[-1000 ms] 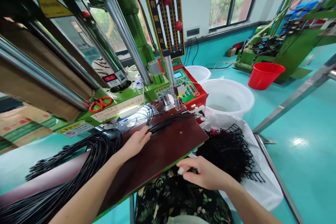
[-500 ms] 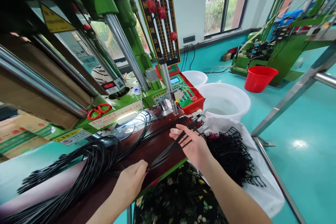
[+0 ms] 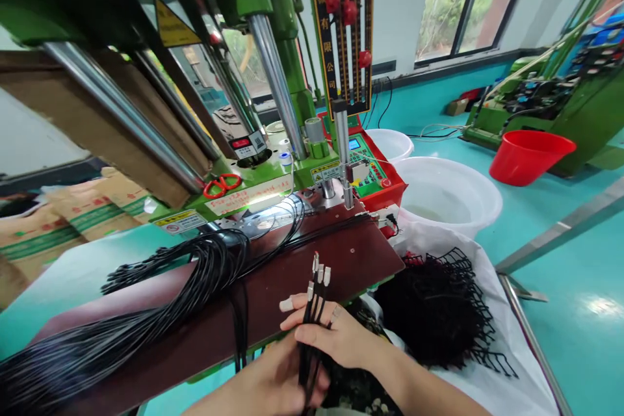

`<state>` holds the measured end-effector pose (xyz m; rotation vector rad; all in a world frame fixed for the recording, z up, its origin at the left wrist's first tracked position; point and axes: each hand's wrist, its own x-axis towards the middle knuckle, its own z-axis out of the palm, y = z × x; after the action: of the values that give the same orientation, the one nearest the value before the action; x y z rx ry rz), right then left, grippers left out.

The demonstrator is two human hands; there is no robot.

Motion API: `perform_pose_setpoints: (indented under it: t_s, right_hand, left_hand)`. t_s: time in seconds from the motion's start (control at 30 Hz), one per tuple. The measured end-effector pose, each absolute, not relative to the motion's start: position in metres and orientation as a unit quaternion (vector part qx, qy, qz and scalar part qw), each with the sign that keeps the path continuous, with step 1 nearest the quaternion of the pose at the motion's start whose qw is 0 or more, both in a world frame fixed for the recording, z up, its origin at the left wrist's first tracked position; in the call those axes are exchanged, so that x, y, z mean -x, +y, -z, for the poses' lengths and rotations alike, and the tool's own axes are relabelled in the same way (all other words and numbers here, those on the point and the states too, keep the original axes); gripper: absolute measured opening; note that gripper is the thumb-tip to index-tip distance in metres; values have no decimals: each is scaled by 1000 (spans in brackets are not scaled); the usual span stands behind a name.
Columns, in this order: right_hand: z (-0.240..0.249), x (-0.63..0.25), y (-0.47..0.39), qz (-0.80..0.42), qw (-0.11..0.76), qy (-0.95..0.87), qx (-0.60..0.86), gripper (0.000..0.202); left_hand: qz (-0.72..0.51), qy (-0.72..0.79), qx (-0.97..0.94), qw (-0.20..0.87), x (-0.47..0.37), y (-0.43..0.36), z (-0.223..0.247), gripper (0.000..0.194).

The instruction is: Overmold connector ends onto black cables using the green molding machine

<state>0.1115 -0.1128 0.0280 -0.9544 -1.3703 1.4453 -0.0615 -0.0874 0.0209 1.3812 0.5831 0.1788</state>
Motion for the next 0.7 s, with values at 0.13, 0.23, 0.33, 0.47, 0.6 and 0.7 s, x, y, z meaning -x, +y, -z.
perform_pose_setpoints:
  t_s: [0.13, 0.23, 0.33, 0.47, 0.6, 0.7]
  right_hand:
    - [-23, -108, -112, -654, 428, -458, 423, 38]
    - [-25, -115, -111, -659, 475, -400, 425, 41]
    - [-29, -124, -108, -643, 525, -349, 435, 41]
    - [-32, -139, -104, -618, 536, -341, 462, 42]
    - [-40, -162, -98, -580, 584, -345, 452, 43]
    - [-54, -184, -97, -547, 627, -307, 462, 43]
  left_hand:
    - [-235, 311, -420, 819, 21, -91, -33, 35]
    - [-204, 288, -458, 816, 12, -82, -33, 30]
    - [-163, 298, -476, 811, 13, -73, -33, 26]
    - [-183, 291, -488, 802, 10, -74, -34, 21]
    - [-168, 287, -468, 819, -5, -76, -36, 24]
    - [-143, 253, -500, 816, -27, -67, -44, 24]
